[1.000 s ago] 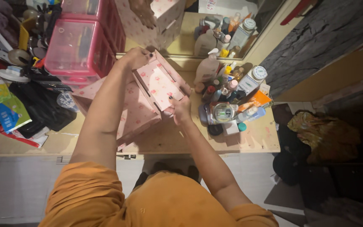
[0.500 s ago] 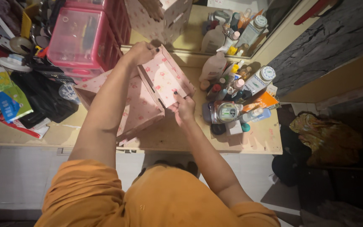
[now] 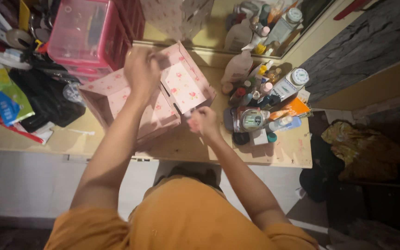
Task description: The person assembles a small pink floral-patterned cardboard box by folding and interlocking its flaps. They then place several cosmetic bottles and tubes into the box and close the lid.
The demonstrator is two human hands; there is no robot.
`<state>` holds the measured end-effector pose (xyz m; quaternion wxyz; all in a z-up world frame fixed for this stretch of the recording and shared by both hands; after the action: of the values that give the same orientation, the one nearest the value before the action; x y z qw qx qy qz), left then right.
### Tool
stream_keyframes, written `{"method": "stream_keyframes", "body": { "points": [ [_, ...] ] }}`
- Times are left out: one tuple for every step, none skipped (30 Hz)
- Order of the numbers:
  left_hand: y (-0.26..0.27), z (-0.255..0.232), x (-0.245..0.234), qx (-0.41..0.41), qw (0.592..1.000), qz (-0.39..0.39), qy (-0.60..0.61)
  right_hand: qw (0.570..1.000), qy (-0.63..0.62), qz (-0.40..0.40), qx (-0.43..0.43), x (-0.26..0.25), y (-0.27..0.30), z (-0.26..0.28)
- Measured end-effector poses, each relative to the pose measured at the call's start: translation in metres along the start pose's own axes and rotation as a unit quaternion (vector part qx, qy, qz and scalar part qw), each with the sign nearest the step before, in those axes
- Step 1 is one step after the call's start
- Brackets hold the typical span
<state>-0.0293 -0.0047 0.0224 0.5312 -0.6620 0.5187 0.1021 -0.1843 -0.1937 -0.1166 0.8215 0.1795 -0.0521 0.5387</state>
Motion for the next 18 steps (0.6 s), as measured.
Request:
{"method": "stream_keyframes", "body": {
  "points": [
    [0.015,0.006,-0.006,-0.047,0.998,0.033,-0.009,0.994,0.089,0.028,-0.058,-0.008,0.008,0.015],
    [0.03,0.012,-0.006,-0.134,0.986,0.095,0.042,0.977,0.158,-0.009,-0.143,-0.017,0.01,0.036],
    [0.046,0.016,-0.003,-0.217,0.959,0.155,0.095,0.947,0.224,-0.044,-0.228,-0.027,0.014,0.06],
    [0.065,0.011,0.001,-0.253,0.937,0.184,0.153,0.914,0.295,-0.054,-0.273,-0.031,0.009,0.08],
    [0.084,0.002,0.007,-0.287,0.91,0.209,0.212,0.874,0.363,-0.063,-0.318,-0.032,-0.004,0.104],
    [0.097,-0.01,0.009,-0.265,0.913,0.209,0.231,0.851,0.351,0.016,-0.39,-0.024,-0.015,0.124],
    [0.109,-0.022,0.011,-0.242,0.914,0.209,0.249,0.82,0.333,0.095,-0.456,-0.015,-0.023,0.142],
    [0.116,-0.035,0.013,-0.217,0.916,0.21,0.266,0.825,0.337,0.172,-0.42,-0.003,-0.039,0.149],
    [0.123,-0.04,0.015,-0.238,0.926,0.21,0.203,0.823,0.34,0.247,-0.382,0.009,-0.051,0.153],
    [0.128,-0.045,0.017,-0.26,0.932,0.209,0.141,0.814,0.341,0.322,-0.342,0.017,-0.056,0.154],
    [0.132,-0.048,0.017,-0.282,0.933,0.209,0.079,0.825,0.322,0.375,-0.276,0.018,-0.058,0.152],
    [0.133,-0.053,0.016,-0.285,0.938,0.189,0.056,0.826,0.302,0.427,-0.21,0.02,-0.059,0.149],
    [0.133,-0.056,0.015,-0.288,0.942,0.168,0.033,0.821,0.281,0.477,-0.142,0.022,-0.057,0.144],
    [0.137,-0.06,0.012,-0.294,0.944,0.153,0.008,0.787,0.339,0.469,-0.215,0.022,-0.052,0.145],
    [0.14,-0.062,0.011,-0.295,0.943,0.151,0.017,0.745,0.391,0.456,-0.289,0.021,-0.045,0.144],
    [0.142,-0.064,0.01,-0.294,0.943,0.151,0.026,0.699,0.437,0.437,-0.36,0.019,-0.039,0.144],
    [0.144,-0.066,0.009,-0.294,0.943,0.15,0.035,0.704,0.416,0.431,-0.381,0.016,-0.034,0.143],
    [0.142,-0.067,0.009,-0.28,0.947,0.152,0.035,0.709,0.394,0.421,-0.405,0.017,-0.032,0.144]
  ]
}}
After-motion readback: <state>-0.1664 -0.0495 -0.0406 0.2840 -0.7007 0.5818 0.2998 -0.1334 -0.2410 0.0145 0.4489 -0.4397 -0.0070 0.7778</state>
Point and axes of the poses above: each hand's wrist, its own y-axis away from the middle knuckle, its own x-axis out of the palm, z = x × y, the point moved 5 cm from there along -y, towards the middle knuckle, and after that the axes turned 15 degrees about -y, right-handed, at the moved point
